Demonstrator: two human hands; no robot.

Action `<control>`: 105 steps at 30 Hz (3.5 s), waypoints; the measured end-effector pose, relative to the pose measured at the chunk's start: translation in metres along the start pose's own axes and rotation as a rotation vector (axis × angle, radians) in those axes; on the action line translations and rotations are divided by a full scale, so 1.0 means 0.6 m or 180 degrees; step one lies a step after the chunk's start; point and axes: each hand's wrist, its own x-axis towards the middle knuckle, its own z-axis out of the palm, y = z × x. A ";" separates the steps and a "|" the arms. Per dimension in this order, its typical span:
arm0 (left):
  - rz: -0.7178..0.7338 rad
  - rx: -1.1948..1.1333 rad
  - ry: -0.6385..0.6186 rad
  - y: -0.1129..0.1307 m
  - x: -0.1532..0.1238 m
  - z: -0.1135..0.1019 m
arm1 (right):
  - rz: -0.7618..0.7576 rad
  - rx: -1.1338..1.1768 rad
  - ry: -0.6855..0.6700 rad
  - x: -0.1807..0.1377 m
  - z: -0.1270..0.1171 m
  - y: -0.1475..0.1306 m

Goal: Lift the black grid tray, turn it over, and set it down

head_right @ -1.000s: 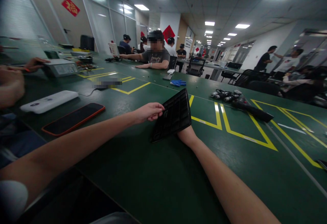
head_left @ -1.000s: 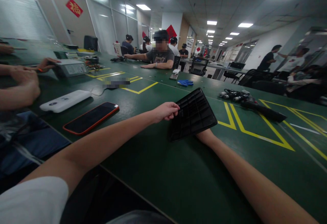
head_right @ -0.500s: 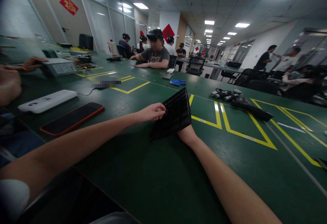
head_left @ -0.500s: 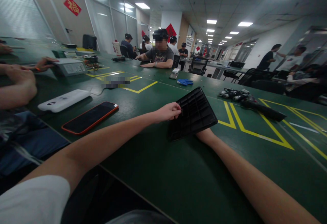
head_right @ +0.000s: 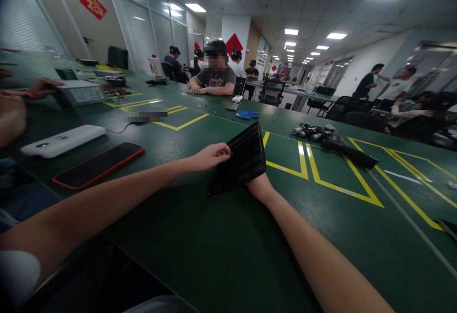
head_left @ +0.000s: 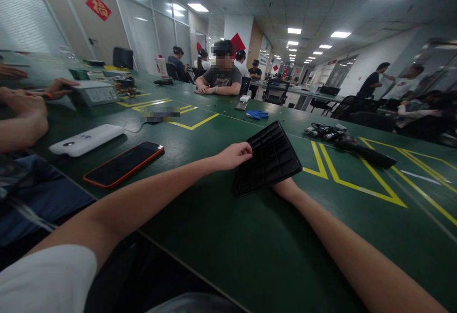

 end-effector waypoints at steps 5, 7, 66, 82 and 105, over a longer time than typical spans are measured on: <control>-0.0198 -0.0447 -0.0134 0.000 -0.002 0.000 | -0.0152 0.0189 -0.0087 0.004 -0.003 -0.012; -0.0181 -0.0419 -0.0097 0.000 -0.001 0.001 | -0.0104 0.0188 -0.0074 0.004 -0.003 -0.011; -0.1432 0.2804 -0.0713 -0.227 0.210 -0.242 | 0.1531 -0.3361 -0.0611 -0.008 -0.152 0.209; 0.0252 0.2352 -0.0453 -0.080 0.000 -0.071 | 0.0827 -0.3708 0.0257 -0.028 -0.135 0.122; 0.2168 0.0826 -0.1197 0.106 -0.121 0.107 | 0.0274 -0.1058 -0.1679 -0.155 -0.025 -0.203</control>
